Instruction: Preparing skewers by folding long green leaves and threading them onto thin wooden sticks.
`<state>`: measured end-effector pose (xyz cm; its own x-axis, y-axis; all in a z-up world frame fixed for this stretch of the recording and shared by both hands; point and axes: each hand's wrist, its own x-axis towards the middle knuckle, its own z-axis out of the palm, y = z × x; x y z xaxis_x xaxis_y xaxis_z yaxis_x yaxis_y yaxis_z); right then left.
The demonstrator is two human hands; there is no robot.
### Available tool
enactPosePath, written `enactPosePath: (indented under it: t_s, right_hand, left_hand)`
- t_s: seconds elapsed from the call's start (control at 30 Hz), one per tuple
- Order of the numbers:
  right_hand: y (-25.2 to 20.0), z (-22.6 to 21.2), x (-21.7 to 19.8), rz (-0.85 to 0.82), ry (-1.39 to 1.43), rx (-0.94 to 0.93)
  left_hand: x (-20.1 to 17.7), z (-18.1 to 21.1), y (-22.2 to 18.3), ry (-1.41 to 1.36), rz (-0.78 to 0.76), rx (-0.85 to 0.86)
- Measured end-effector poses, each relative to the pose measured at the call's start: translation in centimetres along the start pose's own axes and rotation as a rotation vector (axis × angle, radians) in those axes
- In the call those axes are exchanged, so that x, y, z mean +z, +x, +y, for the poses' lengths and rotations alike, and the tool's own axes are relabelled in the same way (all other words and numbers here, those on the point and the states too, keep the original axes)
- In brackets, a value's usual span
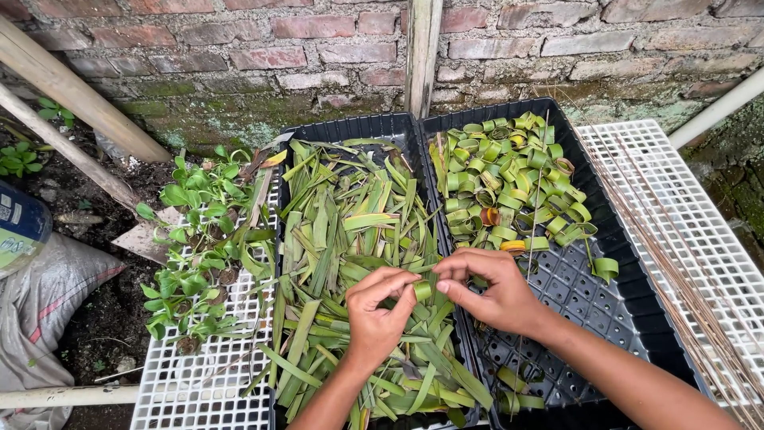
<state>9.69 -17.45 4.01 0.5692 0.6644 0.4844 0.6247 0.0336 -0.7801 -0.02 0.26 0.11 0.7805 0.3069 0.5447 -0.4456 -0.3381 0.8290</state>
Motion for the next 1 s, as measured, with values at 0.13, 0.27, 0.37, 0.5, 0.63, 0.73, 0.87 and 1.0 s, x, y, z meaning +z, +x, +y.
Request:
enactPosePath:
  t_s: [0.13, 0.27, 0.37, 0.5, 0.63, 0.73, 0.87, 1.0]
  right_hand:
    - [-0.2, 0.6, 0.1, -0.132, 0.225, 0.197]
    - [-0.8, 1.5, 0.3, -0.258, 0.391, 0.376]
    - [-0.9, 1.3, 0.3, -0.295, 0.488, 0.471]
    - [-0.9, 1.1, 0.7, -0.230, 0.534, 0.496]
    - [-1.1, 1.6, 1.0, -0.190, 0.541, 0.457]
    - [-1.1, 2.4, 0.7, -0.140, 0.552, 0.396]
    - [-0.6, 2.5, 0.2, -0.093, 0.543, 0.393]
    - [-0.4, 2.3, 0.4, -0.078, 0.526, 0.381]
  left_hand:
    - [-0.5, 0.3, 0.7, 0.155, 0.004, 0.260]
    - [-1.2, 0.9, 1.3, 0.386, 0.014, 0.631]
    - [-1.6, 1.9, 1.7, 0.500, 0.005, 0.722]
    - [-1.6, 1.6, 1.6, 0.537, 0.015, 0.748]
    - [-1.0, 1.2, 1.0, 0.452, 0.020, 0.649]
    - [-0.5, 0.5, 0.5, 0.240, 0.000, 0.307]
    - [-0.4, 1.5, 0.4, 0.128, -0.039, 0.023]
    - [0.1, 1.8, 0.7, 0.126, -0.063, -0.071]
